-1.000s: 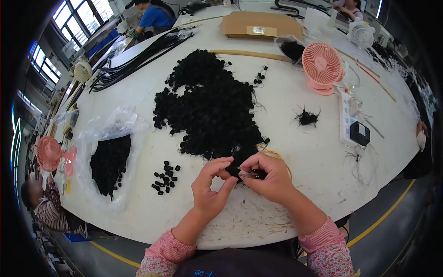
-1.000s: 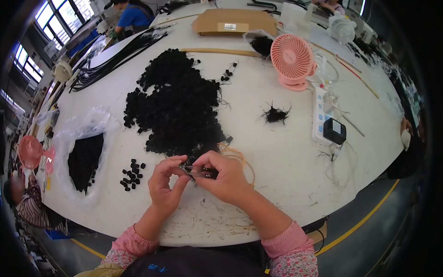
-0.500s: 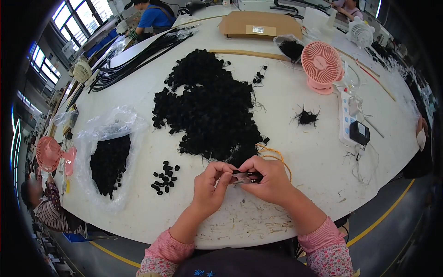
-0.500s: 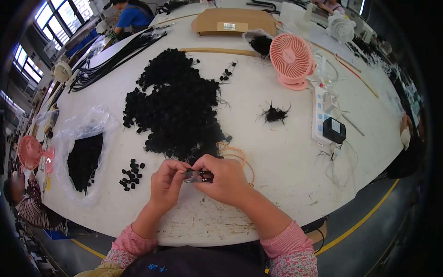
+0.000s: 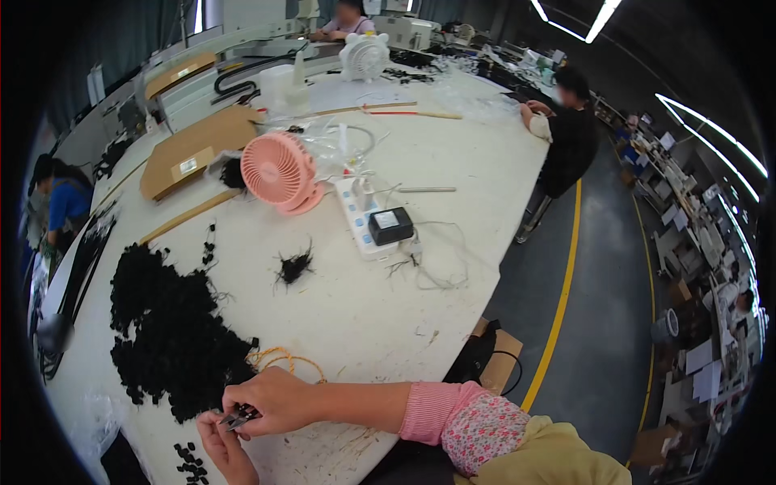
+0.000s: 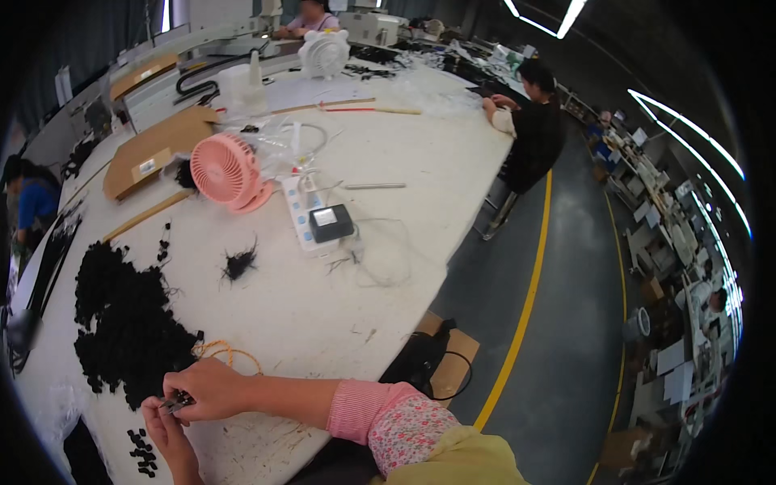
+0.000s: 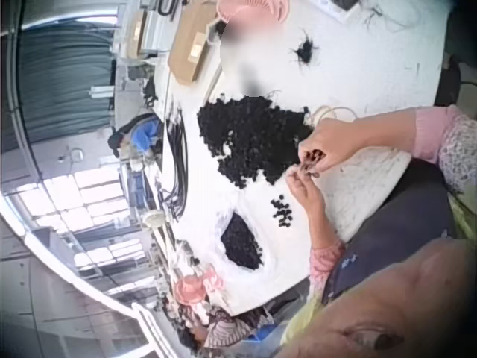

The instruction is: The person cuts threads with thread snips to separate small black pieces from a bundle by hand, setting the separated pieces on the table.

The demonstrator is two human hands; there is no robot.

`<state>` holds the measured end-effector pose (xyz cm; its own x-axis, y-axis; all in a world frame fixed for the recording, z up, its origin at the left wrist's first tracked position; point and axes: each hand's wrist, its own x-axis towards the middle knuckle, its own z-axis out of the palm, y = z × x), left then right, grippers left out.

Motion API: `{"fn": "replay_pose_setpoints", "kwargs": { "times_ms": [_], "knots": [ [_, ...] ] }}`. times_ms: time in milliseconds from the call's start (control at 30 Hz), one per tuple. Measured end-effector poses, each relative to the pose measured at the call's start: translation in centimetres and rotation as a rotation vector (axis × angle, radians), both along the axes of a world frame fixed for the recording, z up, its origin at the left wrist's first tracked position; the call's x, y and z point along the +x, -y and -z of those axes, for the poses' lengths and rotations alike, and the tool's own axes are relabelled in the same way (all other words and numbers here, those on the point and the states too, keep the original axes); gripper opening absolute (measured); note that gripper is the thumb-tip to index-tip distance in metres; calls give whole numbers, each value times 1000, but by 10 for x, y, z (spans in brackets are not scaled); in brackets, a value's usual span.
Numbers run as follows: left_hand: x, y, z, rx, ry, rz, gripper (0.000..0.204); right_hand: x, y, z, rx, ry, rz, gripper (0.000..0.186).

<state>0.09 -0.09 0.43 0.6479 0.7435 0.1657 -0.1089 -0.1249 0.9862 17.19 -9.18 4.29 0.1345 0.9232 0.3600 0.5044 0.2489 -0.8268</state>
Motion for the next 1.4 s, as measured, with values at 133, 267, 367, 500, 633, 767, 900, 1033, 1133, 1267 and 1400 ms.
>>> {"fn": "replay_pose_setpoints", "kwargs": {
  "times_ms": [133,267,367,500,633,767,900,1033,1133,1267,1400],
  "knots": [
    [9,2,-6,184,-90,-42,15,11,8,0,-6,8,82,27],
    [9,1,-6,236,-69,-47,15,12,9,0,-8,87,48,23],
    [8,-1,-3,286,-74,-43,15,12,9,-1,-8,110,34,21],
    [9,1,-5,346,-96,-44,18,13,9,1,-3,139,30,19],
    [9,0,-4,382,-104,-41,20,14,10,-3,-1,130,26,18],
    [9,2,-7,391,-114,-28,19,15,8,3,60,111,33,17],
    [9,3,-9,431,-142,-29,19,16,8,5,72,115,21,16],
    [8,8,-13,398,-144,-14,19,15,9,6,86,97,6,16],
    [5,12,-20,397,-153,-28,20,13,9,2,67,68,-29,16],
    [-4,9,-14,312,-96,-48,27,8,-1,2,126,22,-112,17],
    [14,9,-12,242,-73,20,7,24,7,0,-43,5,-50,20]
  ]
}}
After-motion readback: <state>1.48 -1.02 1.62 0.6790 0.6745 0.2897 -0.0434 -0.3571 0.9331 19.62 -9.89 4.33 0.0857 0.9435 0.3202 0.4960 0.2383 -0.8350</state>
